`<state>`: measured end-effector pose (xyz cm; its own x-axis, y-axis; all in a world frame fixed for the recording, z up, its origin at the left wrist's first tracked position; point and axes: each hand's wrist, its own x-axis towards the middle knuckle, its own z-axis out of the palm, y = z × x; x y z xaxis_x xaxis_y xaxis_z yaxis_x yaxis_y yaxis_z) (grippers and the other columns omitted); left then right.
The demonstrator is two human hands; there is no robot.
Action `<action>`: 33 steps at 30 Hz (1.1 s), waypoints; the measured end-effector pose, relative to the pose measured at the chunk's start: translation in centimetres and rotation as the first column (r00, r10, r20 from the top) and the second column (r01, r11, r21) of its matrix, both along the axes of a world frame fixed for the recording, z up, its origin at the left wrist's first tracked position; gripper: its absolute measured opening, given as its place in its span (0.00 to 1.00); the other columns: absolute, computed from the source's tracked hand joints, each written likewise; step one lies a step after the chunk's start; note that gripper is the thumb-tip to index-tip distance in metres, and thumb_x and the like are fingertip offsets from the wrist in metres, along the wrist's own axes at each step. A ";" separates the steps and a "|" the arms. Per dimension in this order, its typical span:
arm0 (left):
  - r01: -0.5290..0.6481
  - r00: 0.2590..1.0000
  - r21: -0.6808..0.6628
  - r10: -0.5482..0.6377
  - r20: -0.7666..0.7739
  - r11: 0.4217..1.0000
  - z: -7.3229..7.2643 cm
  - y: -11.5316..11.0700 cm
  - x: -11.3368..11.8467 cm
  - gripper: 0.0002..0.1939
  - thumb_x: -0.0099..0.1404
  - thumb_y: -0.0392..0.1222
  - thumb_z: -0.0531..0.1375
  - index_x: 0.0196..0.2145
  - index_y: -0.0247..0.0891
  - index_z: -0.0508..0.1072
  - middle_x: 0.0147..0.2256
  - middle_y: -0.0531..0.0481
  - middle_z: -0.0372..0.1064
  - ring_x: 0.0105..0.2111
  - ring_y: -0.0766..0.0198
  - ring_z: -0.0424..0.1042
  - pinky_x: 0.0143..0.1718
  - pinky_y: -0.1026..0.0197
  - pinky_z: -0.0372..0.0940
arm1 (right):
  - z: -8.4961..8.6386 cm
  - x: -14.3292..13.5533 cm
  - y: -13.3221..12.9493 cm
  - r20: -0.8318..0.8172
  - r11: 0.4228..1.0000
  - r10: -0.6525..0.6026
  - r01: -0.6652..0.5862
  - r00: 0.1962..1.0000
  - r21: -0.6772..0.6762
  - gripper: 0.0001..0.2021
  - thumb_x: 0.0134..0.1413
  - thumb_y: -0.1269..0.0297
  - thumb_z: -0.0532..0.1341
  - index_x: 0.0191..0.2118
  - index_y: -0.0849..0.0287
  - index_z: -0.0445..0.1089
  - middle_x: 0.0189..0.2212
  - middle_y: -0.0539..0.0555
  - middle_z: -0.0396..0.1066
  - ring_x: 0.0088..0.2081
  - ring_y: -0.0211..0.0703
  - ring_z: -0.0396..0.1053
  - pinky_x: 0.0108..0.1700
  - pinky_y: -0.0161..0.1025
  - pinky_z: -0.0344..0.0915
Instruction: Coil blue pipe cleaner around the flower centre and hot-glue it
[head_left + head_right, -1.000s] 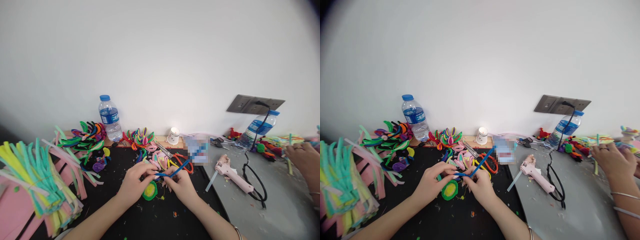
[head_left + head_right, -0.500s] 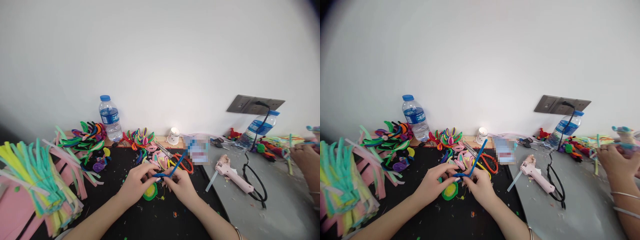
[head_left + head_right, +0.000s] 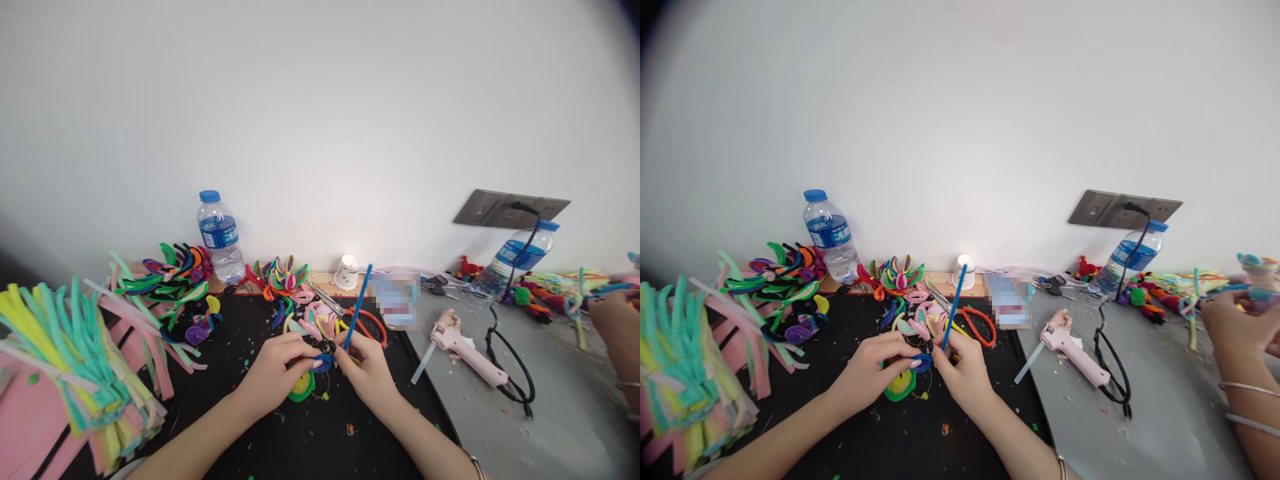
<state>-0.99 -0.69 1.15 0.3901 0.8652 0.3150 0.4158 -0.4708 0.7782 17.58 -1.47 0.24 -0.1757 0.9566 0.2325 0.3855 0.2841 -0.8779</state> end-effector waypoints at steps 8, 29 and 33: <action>0.028 0.965 -0.339 0.063 0.254 0.941 -0.1 0.5 0.0 0.05 0.55 0.37 0.61 0.25 0.35 0.77 0.23 0.51 0.68 0.23 0.66 0.65 0.26 0.65 0.61 | -0.1 -0.1 0.0 -0.026 0.998 -0.030 0.029 0.999 -0.053 0.14 0.55 0.61 0.54 0.21 0.59 0.60 0.13 0.47 0.59 0.17 0.35 0.57 0.21 0.33 0.53; 0.082 0.919 -0.458 0.112 0.379 0.885 -0.9 0.6 0.2 0.06 0.52 0.37 0.63 0.30 0.34 0.77 0.23 0.52 0.67 0.23 0.67 0.66 0.25 0.65 0.63 | -0.6 0.0 0.7 -0.451 0.959 0.008 -0.134 0.893 -0.248 0.18 0.52 0.51 0.59 0.22 0.60 0.61 0.10 0.42 0.55 0.13 0.30 0.52 0.19 0.30 0.51; 0.089 0.901 -0.487 0.138 0.412 0.869 -0.6 0.4 0.3 0.08 0.51 0.35 0.64 0.31 0.35 0.74 0.19 0.57 0.63 0.21 0.69 0.65 0.25 0.66 0.62 | -0.6 -0.1 0.6 -0.538 0.947 -0.008 -0.167 0.843 -0.276 0.16 0.52 0.54 0.60 0.22 0.60 0.61 0.09 0.41 0.53 0.12 0.29 0.50 0.19 0.30 0.52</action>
